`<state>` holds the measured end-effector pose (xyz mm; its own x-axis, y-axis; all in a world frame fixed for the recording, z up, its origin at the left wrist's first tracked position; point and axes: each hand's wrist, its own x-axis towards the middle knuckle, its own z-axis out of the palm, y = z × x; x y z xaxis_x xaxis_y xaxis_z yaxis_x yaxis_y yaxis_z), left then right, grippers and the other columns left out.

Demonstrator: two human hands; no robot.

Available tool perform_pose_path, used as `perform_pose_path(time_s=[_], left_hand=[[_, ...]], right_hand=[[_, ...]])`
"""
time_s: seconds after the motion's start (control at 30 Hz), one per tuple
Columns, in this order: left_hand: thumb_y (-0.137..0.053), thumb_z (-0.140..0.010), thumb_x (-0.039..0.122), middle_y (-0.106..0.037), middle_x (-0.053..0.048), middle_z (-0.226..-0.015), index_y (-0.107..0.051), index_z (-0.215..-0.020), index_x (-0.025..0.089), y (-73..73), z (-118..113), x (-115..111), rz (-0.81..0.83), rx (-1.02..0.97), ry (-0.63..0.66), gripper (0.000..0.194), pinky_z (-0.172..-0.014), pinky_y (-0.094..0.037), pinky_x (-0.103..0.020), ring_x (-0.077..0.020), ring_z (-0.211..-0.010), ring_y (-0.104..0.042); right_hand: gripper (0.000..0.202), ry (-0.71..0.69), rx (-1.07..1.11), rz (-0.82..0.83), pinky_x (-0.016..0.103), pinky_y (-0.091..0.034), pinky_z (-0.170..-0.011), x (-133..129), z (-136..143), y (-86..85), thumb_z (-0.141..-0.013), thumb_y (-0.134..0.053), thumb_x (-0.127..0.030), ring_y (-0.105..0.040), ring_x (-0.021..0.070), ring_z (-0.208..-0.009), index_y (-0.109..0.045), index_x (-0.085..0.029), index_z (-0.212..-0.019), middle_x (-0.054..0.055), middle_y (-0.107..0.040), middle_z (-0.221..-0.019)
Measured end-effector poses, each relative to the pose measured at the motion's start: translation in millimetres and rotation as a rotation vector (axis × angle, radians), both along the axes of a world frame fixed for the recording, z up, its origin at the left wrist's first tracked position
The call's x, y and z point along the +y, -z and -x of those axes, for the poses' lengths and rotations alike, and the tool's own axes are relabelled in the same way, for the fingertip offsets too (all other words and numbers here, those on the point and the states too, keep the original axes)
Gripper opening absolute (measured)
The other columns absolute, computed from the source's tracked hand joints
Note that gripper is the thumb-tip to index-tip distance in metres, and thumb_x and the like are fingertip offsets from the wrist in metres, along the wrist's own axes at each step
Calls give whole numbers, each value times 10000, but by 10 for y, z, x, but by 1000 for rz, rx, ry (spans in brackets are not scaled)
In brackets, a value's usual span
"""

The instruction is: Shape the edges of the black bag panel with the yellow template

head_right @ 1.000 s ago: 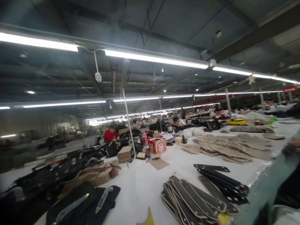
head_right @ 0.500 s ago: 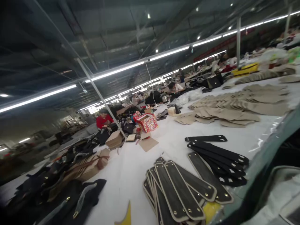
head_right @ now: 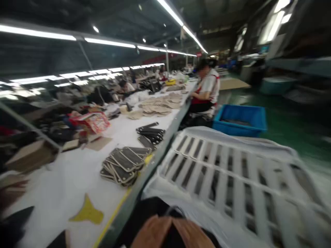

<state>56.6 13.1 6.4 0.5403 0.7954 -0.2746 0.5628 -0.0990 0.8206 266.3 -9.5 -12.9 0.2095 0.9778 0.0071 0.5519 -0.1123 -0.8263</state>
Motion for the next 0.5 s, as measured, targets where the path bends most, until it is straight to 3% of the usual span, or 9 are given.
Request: perform_pose_path(time_s=[0.1,0.13,0.2,0.27,0.33,0.4,0.5], left_hand=[[-388,-916,443,-434,-86,-1409,-357,-1370,205,-123,-78,-120,-125,-121,-101,514,-1098,-315,-431,-233,-1299,-390],[-301,-940,416,-523,-83,-1327,-374,-1353,199,-167,-96,-91,-209,-148,-248,473,-1056,-379,-400,-204,-1227,-480],[-290,-945,387,-590,-80,-1239,-396,-1324,178,-219,-149,-8,-381,-128,-324,446,-1017,-424,-370,-188,-1166,-533],[-294,-949,346,-587,-95,-1243,-416,-1305,157,-195,-244,35,-580,-5,-232,421,-1012,-426,-374,-194,-1183,-520],[-287,-950,309,-609,-114,-1214,-480,-1257,142,-94,-370,9,-738,204,-26,399,-979,-443,-392,-217,-1149,-546],[-293,-951,308,-674,-113,-1081,-568,-1166,143,26,-485,-55,-794,378,142,386,-896,-482,-405,-240,-1015,-618],[-292,-957,317,-700,-100,-969,-620,-1082,147,110,-559,-129,-788,463,200,390,-840,-489,-397,-244,-915,-645]], right_hand=[[553,-116,313,7,400,-529,-846,-320,-287,-294,-828,-422,-624,-618,237,-997,-576,-220,-1174,118,-638,-1105],[547,-33,398,-40,390,-538,-814,-326,-380,-389,-869,-339,-599,-623,232,-978,-567,-196,-1161,124,-641,-1095],[491,96,332,-136,379,-509,-857,-295,-532,-536,-913,-294,-529,-610,223,-1004,-549,-186,-1154,115,-641,-1101],[437,129,84,-147,366,-464,-916,-288,-592,-584,-944,-282,-453,-577,220,-1068,-533,-181,-1176,114,-619,-1158],[408,44,-236,-77,357,-432,-940,-330,-544,-511,-961,-280,-390,-556,225,-1099,-531,-162,-1186,126,-607,-1178],[384,-76,-507,13,359,-434,-905,-394,-430,-367,-962,-305,-382,-583,237,-1037,-571,-149,-1113,134,-643,-1078],[374,-143,-683,61,376,-432,-850,-460,-290,-201,-947,-357,-441,-609,250,-933,-607,-166,-981,114,-665,-929]])
